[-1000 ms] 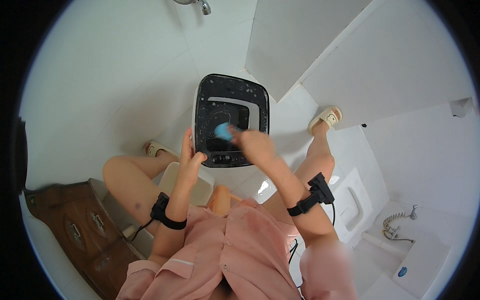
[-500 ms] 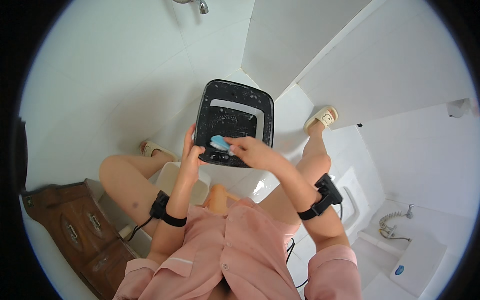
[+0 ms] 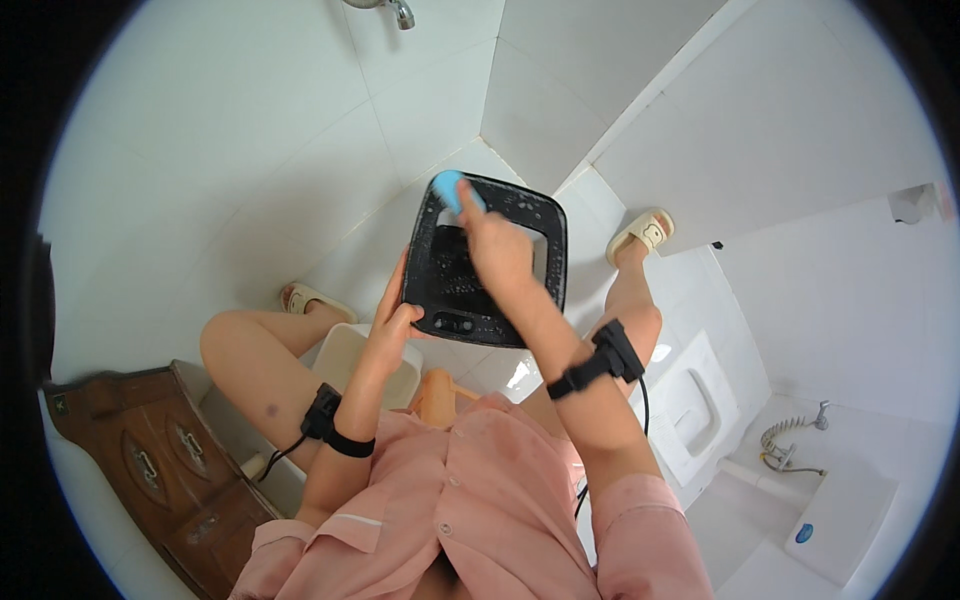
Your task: Cleaning and scrubbing a small plastic trash bin using a brush and water.
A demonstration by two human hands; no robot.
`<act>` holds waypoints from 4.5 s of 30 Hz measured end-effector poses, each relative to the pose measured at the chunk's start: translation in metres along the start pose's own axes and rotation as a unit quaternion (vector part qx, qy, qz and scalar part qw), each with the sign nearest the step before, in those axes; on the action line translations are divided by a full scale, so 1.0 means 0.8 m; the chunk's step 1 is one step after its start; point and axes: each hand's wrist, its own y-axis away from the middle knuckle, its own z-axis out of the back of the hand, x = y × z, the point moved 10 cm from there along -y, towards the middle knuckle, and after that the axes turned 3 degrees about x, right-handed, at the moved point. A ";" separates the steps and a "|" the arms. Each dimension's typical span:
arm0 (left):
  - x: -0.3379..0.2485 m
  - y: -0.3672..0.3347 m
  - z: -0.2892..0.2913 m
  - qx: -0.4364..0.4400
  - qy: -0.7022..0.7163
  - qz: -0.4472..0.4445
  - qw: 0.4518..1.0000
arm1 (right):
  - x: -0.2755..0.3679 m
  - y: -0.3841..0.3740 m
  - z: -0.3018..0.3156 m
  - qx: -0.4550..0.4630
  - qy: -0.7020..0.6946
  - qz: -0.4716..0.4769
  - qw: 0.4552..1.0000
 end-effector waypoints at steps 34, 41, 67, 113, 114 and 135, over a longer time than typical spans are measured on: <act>0.142 -0.080 0.231 -0.149 -0.354 0.187 0.904 | -0.041 0.085 -0.243 0.350 -0.086 0.000 0.933; 0.166 -0.006 0.315 -0.025 -0.734 0.230 0.638 | -0.200 0.173 -0.317 0.338 0.056 -0.167 0.924; 0.163 -0.223 0.240 -0.199 -0.230 0.202 0.931 | 0.081 -0.279 0.103 -0.059 -0.311 0.124 0.940; -0.002 -0.412 0.205 -0.165 -0.031 0.158 0.973 | -0.050 -0.222 -0.235 0.132 -0.811 -0.401 0.404; -0.002 -0.412 0.208 -0.163 -0.030 0.159 0.973 | -0.049 -0.219 -0.235 0.131 -0.810 -0.403 0.405; -0.021 -0.405 0.210 -0.195 -0.092 0.097 0.972 | -0.032 -0.166 -0.207 0.172 -0.644 -0.408 0.624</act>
